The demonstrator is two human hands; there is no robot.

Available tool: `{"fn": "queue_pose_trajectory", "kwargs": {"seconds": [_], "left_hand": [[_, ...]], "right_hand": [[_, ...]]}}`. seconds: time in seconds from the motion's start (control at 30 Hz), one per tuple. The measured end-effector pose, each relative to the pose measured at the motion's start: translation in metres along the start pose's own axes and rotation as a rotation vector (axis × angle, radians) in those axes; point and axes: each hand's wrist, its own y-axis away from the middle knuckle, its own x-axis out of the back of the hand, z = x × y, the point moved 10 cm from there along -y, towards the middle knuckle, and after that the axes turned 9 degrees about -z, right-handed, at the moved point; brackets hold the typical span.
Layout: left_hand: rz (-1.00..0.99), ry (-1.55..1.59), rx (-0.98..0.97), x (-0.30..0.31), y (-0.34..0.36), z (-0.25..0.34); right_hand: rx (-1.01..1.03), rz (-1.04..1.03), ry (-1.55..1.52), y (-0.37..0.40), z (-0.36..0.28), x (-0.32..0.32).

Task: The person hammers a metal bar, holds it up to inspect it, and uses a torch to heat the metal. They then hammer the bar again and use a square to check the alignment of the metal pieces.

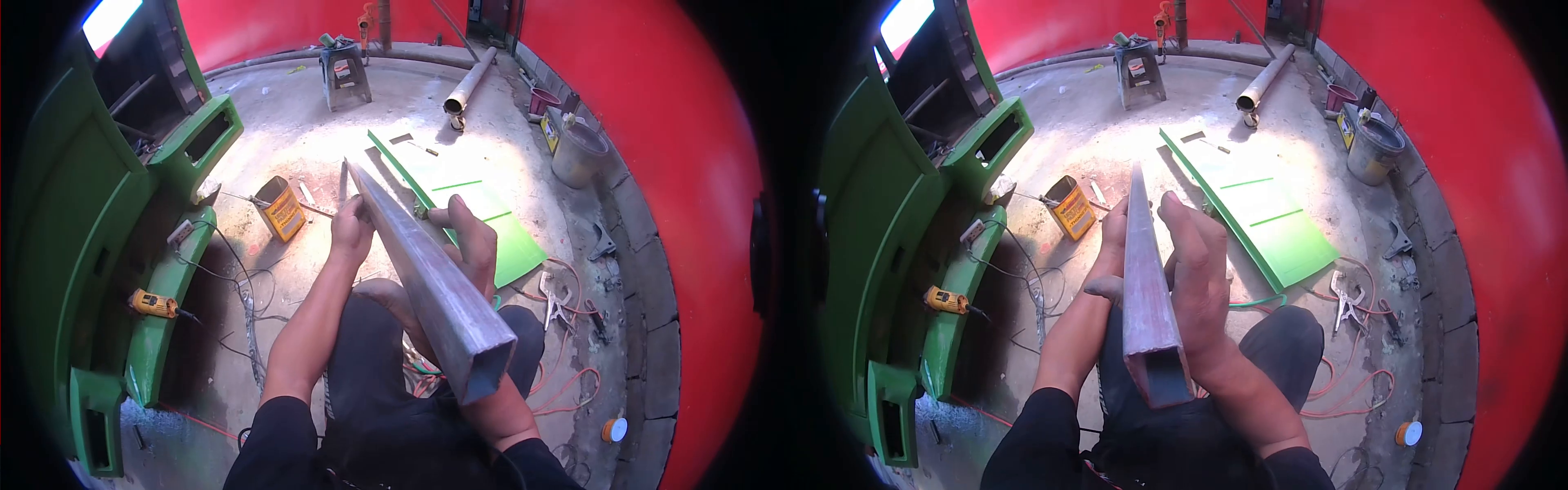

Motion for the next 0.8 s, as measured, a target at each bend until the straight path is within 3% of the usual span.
{"fn": "queue_pose_trajectory", "kwargs": {"seconds": [0.1, 0.2, 0.23, 0.8], "left_hand": [[0.019, -0.036, -0.018, -0.011, 0.005, 0.005], [-0.030, -0.040, -0.032, -0.003, -0.007, -0.002], [-0.069, 0.018, -0.037, 0.000, -0.013, -0.007], [-0.136, 0.087, -0.003, -0.011, -0.005, -0.003]], "right_hand": [[-0.137, -0.012, -0.123, 0.002, 0.011, -0.006], [-0.094, 0.075, -0.311, 0.013, 0.025, -0.013], [-0.127, 0.029, -0.165, 0.007, 0.017, -0.005], [-0.111, 0.051, -0.149, 0.018, 0.025, -0.008]]}}
